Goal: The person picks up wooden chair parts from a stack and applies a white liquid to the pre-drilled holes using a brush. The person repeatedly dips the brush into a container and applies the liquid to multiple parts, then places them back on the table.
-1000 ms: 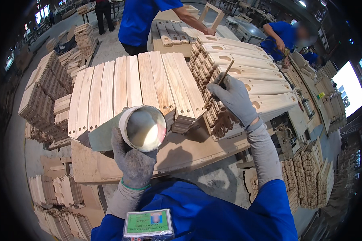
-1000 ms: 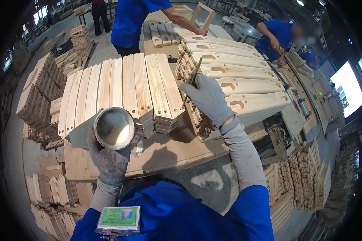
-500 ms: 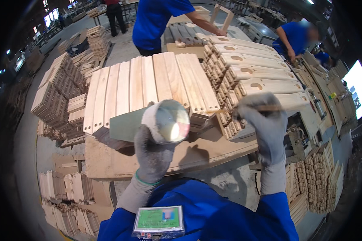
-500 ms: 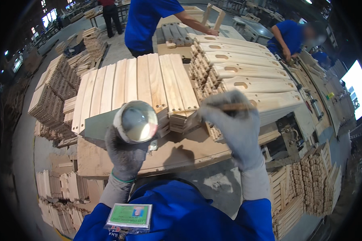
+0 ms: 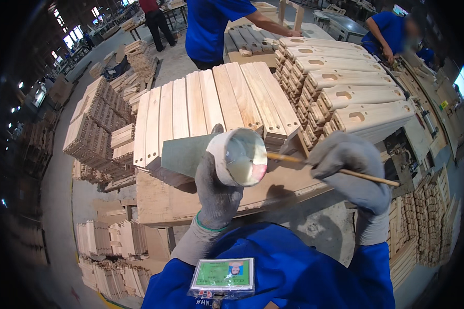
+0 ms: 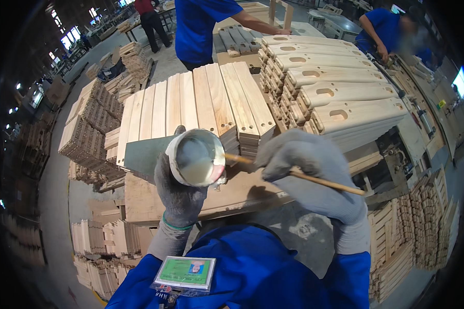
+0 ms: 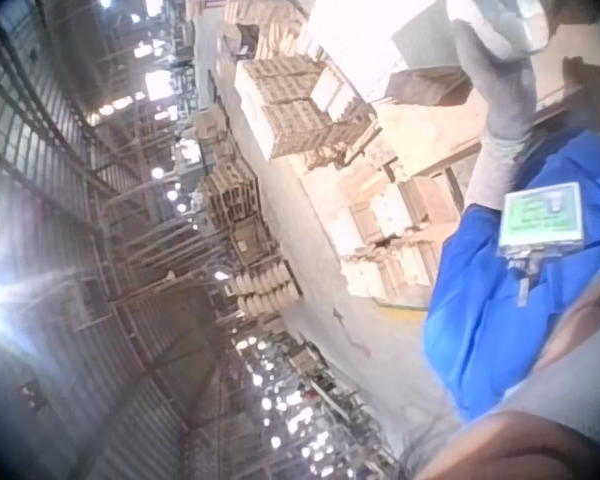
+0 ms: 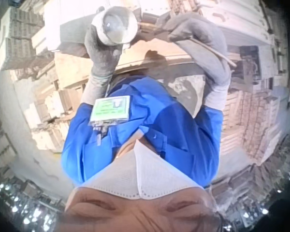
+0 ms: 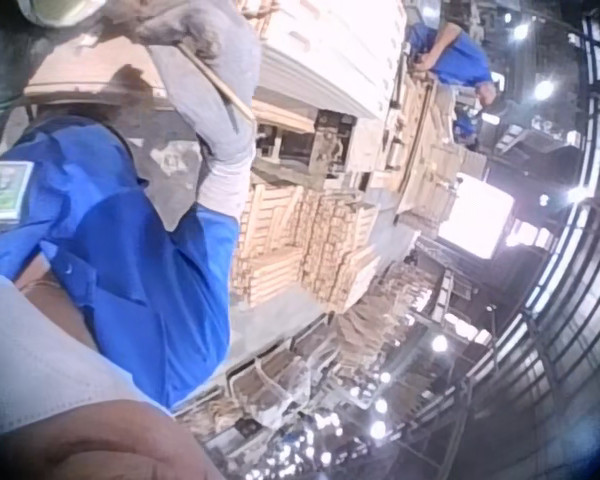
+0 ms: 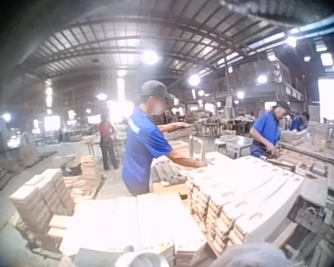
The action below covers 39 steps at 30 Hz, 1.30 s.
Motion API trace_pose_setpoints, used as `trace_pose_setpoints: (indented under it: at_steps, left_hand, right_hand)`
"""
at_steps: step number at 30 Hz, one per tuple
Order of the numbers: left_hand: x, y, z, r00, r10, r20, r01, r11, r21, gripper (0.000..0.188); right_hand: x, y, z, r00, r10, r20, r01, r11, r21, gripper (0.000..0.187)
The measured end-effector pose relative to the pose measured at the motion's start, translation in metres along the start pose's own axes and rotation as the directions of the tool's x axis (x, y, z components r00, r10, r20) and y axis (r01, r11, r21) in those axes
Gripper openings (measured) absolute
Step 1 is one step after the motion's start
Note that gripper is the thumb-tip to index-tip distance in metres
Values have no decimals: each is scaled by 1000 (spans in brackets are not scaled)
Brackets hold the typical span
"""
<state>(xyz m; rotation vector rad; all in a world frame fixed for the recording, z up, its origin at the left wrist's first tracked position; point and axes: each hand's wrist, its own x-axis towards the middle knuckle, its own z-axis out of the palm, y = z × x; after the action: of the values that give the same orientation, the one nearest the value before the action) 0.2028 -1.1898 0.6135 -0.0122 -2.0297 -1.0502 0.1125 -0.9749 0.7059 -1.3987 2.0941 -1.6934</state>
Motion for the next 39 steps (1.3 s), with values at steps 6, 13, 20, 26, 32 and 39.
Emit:
trace_pose_setpoints:
  at_steps: [6, 13, 20, 26, 32, 39]
  left_hand:
    - [2, 11, 3, 788, -508, 348, 401, -6, -916, 55]
    - [-24, -3, 27, 779, -618, 103, 430, 407, -806, 60]
    - [-7, 5, 10, 890, -426, 163, 277, 221, -935, 63]
    - [3, 8, 6, 907, -349, 237, 280, 75, -957, 65]
    - [11, 7, -4, 780, -368, 506, 540, -12, -841, 65]
    - [27, 16, -3, 846, -71, 528, 434, 665, -607, 48]
  right_hand:
    - [-37, 39, 54, 951, 13, -310, 33, 989, 143, 18]
    - [-46, 39, 113, 866, -372, -336, 346, 928, -136, 28]
    - [-17, -3, 82, 799, 345, -492, 34, 791, 611, 20]
    - [-29, -6, 89, 912, -407, -48, 405, 913, -50, 25]
    - [-26, 0, 60, 895, -364, 257, 424, 873, -242, 24]
    - [-6, -7, 10, 1000, 17, 23, -20, 991, 134, 12]
